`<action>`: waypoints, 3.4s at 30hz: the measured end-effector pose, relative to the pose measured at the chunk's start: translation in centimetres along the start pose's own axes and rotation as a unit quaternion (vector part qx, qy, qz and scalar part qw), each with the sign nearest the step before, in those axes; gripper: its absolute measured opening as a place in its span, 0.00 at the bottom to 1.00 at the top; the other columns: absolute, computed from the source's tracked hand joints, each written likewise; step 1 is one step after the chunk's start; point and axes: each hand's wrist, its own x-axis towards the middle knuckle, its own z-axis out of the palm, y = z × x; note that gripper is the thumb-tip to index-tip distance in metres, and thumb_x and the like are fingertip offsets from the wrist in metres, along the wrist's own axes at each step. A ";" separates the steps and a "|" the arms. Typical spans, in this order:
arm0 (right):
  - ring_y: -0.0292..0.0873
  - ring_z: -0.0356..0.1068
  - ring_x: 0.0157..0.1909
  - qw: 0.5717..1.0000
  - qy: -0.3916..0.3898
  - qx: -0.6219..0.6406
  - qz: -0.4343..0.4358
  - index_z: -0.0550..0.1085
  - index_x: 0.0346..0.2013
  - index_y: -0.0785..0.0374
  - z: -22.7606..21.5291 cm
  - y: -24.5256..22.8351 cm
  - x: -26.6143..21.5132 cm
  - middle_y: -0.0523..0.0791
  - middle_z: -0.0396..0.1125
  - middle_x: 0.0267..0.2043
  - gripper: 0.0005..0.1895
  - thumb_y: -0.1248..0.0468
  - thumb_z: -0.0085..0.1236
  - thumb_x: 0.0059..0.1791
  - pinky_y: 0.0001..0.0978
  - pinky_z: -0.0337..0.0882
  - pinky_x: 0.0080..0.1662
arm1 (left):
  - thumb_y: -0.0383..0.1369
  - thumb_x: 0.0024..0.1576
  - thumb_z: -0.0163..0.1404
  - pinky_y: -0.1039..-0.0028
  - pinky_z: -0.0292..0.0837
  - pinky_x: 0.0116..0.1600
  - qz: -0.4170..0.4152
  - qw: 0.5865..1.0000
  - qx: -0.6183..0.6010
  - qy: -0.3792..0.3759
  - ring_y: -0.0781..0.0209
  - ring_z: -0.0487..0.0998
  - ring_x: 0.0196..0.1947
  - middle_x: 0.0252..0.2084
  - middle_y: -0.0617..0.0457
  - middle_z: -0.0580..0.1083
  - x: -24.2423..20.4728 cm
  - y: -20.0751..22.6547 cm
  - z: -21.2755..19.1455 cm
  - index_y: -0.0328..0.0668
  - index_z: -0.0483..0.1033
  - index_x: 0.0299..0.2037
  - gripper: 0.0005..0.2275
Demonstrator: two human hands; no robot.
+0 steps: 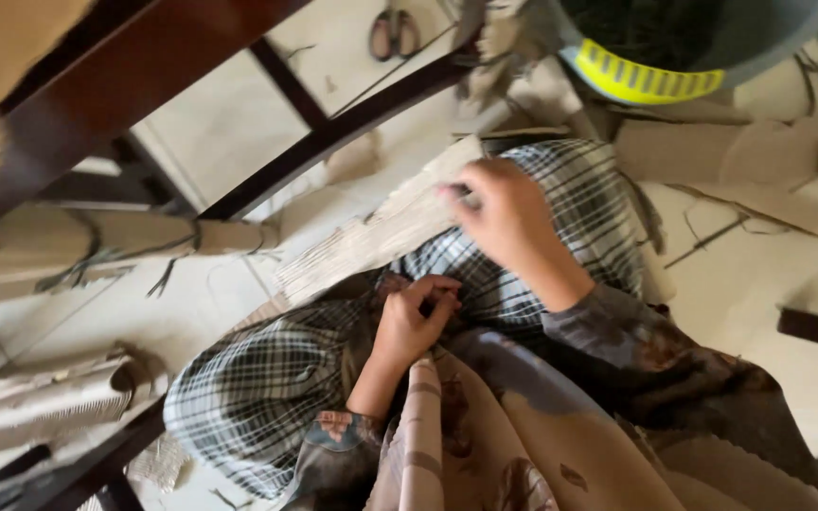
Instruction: Wrapping wooden chair frames with protective cardboard and securing it with plastic string.
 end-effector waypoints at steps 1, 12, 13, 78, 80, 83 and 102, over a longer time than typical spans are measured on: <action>0.50 0.74 0.36 1.000 0.004 -0.001 0.005 0.77 0.35 0.55 -0.8 2.4 -0.2 0.45 0.71 0.30 0.08 0.56 0.65 0.50 0.39 0.75 0.39 | 0.31 0.58 0.55 0.77 0.79 0.35 0.001 1.000 0.002 -0.006 0.60 0.85 0.28 0.28 0.56 0.82 0.4 0.5 0.6 0.51 0.84 0.46 0.08; 0.51 0.73 0.54 0.954 -0.052 -0.011 0.295 0.78 0.50 0.42 -0.4 18.2 -0.7 0.45 0.71 0.47 0.12 0.58 0.57 0.52 0.46 0.72 0.56 | 0.25 0.55 0.55 0.71 0.81 0.36 0.091 0.994 -0.051 0.016 0.58 0.84 0.25 0.26 0.53 0.83 2.5 2.9 4.9 0.44 0.85 0.43 0.09; 0.51 0.73 0.54 0.954 -0.051 -0.010 0.296 0.78 0.50 0.42 -0.6 18.4 -0.4 0.45 0.71 0.47 0.12 0.58 0.57 0.52 0.46 0.72 0.56 | 0.25 0.55 0.55 0.71 0.81 0.36 0.091 0.994 -0.049 0.014 0.58 0.84 0.25 0.26 0.53 0.83 2.8 2.8 5.3 0.44 0.85 0.43 0.09; 0.41 0.75 0.40 0.828 -0.330 0.425 0.156 0.82 0.49 0.62 -2.3 -1.4 -0.2 0.48 0.80 0.43 0.24 0.65 0.76 0.38 0.34 0.75 0.45 | 0.24 0.64 0.48 0.60 0.85 0.53 0.131 0.752 -0.527 0.372 0.57 0.84 0.39 0.42 0.50 0.77 2.1 -2.8 -6.9 0.40 0.68 0.46 0.04; 0.39 0.73 0.38 0.861 -0.333 0.347 0.167 0.82 0.45 0.64 -2.5 -0.9 -0.6 0.47 0.79 0.38 0.20 0.64 0.75 0.39 0.34 0.73 0.44 | 0.24 0.65 0.48 0.60 0.85 0.53 0.131 0.747 -0.529 0.382 0.57 0.84 0.39 0.42 0.51 0.76 2.4 -3.6 -6.6 0.40 0.67 0.46 0.04; 0.42 0.74 0.37 0.921 -0.296 0.198 0.161 0.82 0.43 0.62 -4.4 -2.7 0.6 0.47 0.78 0.36 0.13 0.64 0.70 0.45 0.34 0.72 0.44 | 0.25 0.65 0.47 0.61 0.84 0.54 0.133 0.743 -0.521 0.398 0.59 0.83 0.41 0.43 0.52 0.75 2.7 -3.0 -6.7 0.40 0.66 0.46 0.03; 0.48 0.68 0.62 0.951 0.074 0.028 -0.298 0.79 0.48 0.48 10.8 -4.1 8.4 0.45 0.70 0.58 0.14 0.71 0.57 0.53 0.43 0.59 0.55 | 0.26 0.67 0.47 0.60 0.73 0.65 0.052 0.617 -0.680 0.392 0.50 0.80 0.55 0.41 0.57 0.77 11.5 -6.8 -4.7 0.40 0.69 0.43 0.01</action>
